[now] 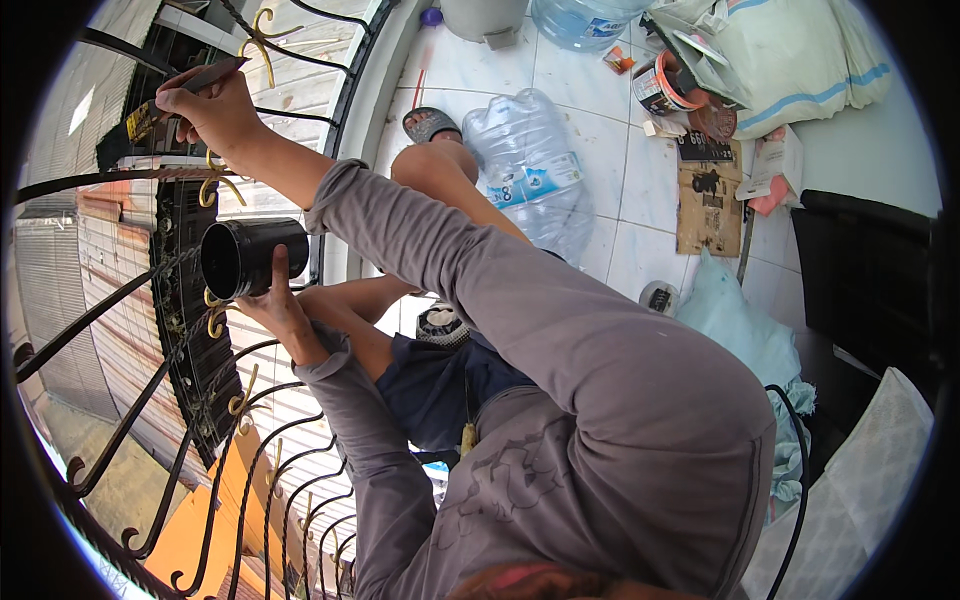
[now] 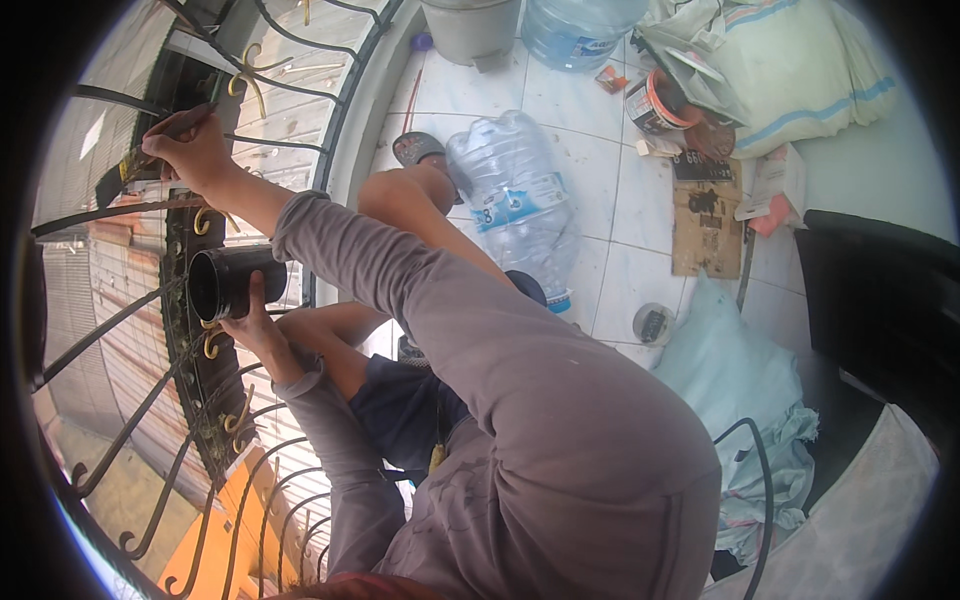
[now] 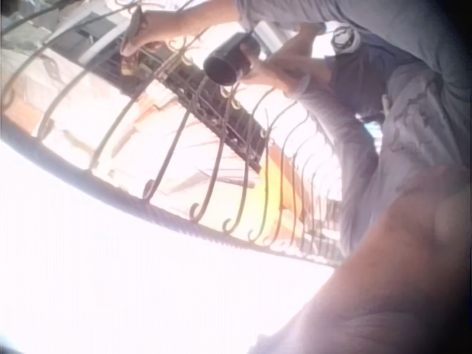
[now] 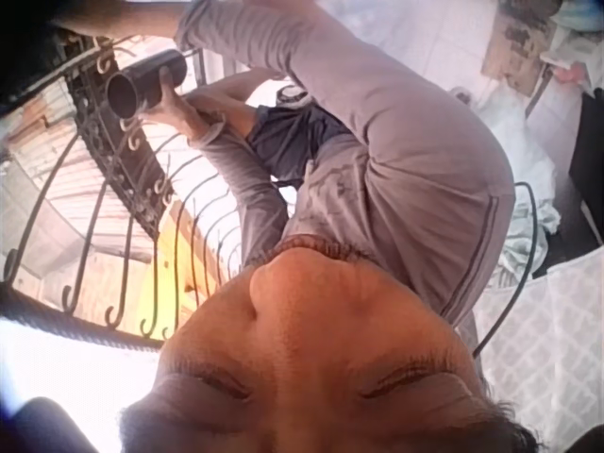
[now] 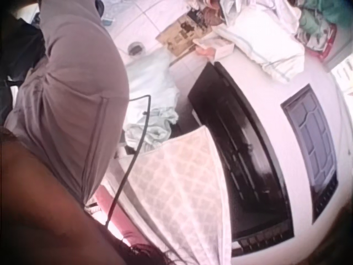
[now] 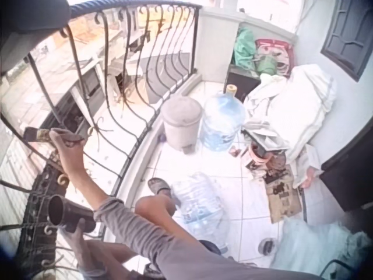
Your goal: The person sits on a tiled balcony floor and paints the decorative metal railing with gold paint using a small brush. They repeatedly dip the brush into a paint can and apply paint to the railing's vertical bars and curved elements.
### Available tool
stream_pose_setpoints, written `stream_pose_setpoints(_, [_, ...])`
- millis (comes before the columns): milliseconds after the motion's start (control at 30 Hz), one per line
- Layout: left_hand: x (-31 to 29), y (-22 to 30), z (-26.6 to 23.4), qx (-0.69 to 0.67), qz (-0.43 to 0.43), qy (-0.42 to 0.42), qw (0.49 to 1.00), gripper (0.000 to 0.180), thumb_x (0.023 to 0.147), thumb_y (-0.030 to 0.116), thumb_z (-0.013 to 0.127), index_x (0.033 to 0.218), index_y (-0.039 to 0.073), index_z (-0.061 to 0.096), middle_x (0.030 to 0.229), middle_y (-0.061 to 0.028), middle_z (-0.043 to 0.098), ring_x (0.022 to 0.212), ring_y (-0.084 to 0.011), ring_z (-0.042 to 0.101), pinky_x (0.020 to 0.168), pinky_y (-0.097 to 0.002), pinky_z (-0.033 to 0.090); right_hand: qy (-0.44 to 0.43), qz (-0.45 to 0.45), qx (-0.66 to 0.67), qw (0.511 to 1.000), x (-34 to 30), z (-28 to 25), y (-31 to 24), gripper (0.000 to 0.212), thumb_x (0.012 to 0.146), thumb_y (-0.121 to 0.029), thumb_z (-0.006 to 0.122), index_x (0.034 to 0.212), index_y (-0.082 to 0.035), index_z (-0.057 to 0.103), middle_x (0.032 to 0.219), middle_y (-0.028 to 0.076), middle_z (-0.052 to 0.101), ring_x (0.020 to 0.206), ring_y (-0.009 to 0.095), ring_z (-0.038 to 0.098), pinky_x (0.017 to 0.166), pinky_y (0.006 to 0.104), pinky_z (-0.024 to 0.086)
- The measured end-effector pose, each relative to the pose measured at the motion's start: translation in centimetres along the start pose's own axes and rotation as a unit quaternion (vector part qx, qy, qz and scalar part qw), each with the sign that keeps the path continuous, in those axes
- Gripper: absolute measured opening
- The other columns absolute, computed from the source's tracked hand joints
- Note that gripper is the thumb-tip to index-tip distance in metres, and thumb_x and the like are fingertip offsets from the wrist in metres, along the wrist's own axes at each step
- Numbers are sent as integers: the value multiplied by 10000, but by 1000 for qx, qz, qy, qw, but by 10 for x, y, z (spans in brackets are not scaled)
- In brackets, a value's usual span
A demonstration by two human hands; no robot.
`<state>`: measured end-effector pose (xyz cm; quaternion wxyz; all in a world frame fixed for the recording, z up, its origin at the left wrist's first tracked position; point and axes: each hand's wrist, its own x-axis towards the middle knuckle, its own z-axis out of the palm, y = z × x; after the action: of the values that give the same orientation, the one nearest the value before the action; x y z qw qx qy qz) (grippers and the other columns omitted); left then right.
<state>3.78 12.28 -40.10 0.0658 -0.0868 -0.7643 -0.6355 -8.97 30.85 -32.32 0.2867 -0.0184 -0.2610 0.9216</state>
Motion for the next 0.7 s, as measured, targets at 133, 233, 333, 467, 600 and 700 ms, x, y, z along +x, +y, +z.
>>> stream_pose_setpoints(133, [1, 2, 2, -4, -14, -11, 1000, 721, 786, 94, 917, 1395, -62, 565, 1302, -190, 653, 1108, -264, 662, 1001, -384, 552, 1, -18, -108, 994, -3, -1, 1, 87, 859, -74, 783, 846, 7, 755, 788, 96, 742, 627, 149, 689, 512, 281, 526])
stream_pose_setpoints(233, [1, 2, 3, 20, -25, 6, 999, 729, 783, 96, 920, 1395, -60, 557, 1299, -189, 650, 1119, -267, 656, 1001, -386, 553, 74, 4, -162, 984, -4, -1, 4, 92, 853, -87, 796, 854, -3, 757, 790, 90, 742, 614, 135, 673, 527, 279, 527])
stream_pose_setpoints(333, [1, -1, 3, 2, -19, 8, 1000, 742, 777, 107, 926, 1395, -59, 550, 1287, -189, 651, 1124, -268, 654, 1003, -389, 553, 13, 3, 3, 1000, 0, 0, 4, 92, 854, -88, 798, 886, -13, 754, 789, 80, 739, 577, 120, 646, 513, 272, 509])
stream_pose_setpoints(467, [1, -2, 2, 2, -31, 16, 999, 739, 765, 109, 937, 1372, -73, 557, 1270, -203, 651, 1120, -266, 659, 974, -377, 569, -41, 40, 50, 997, 2, -1, 0, 107, 861, -93, 800, 917, -15, 753, 807, 90, 748, 549, 115, 643, 491, 267, 489])
stream_pose_setpoints(600, [1, -1, 4, -10, -13, 24, 1000, 719, 765, 106, 937, 1352, -80, 565, 1245, -202, 665, 1055, -258, 684, 951, -370, 582, 52, 46, -162, 984, -7, -4, 1, 136, 876, -125, 809, 950, -24, 757, 812, 85, 755, 599, 119, 675, 527, 279, 531])
stream_pose_setpoints(700, [-1, -1, 6, -2, -35, -1, 999, 704, 751, 92, 943, 1333, -62, 578, 1204, -177, 684, 1016, -229, 695, 914, -332, 572, 51, 88, 6, 995, -6, -10, 1, 207, 885, -159, 822, 1030, -28, 753, 876, 95, 760, 630, 107, 642, 519, 257, 477])
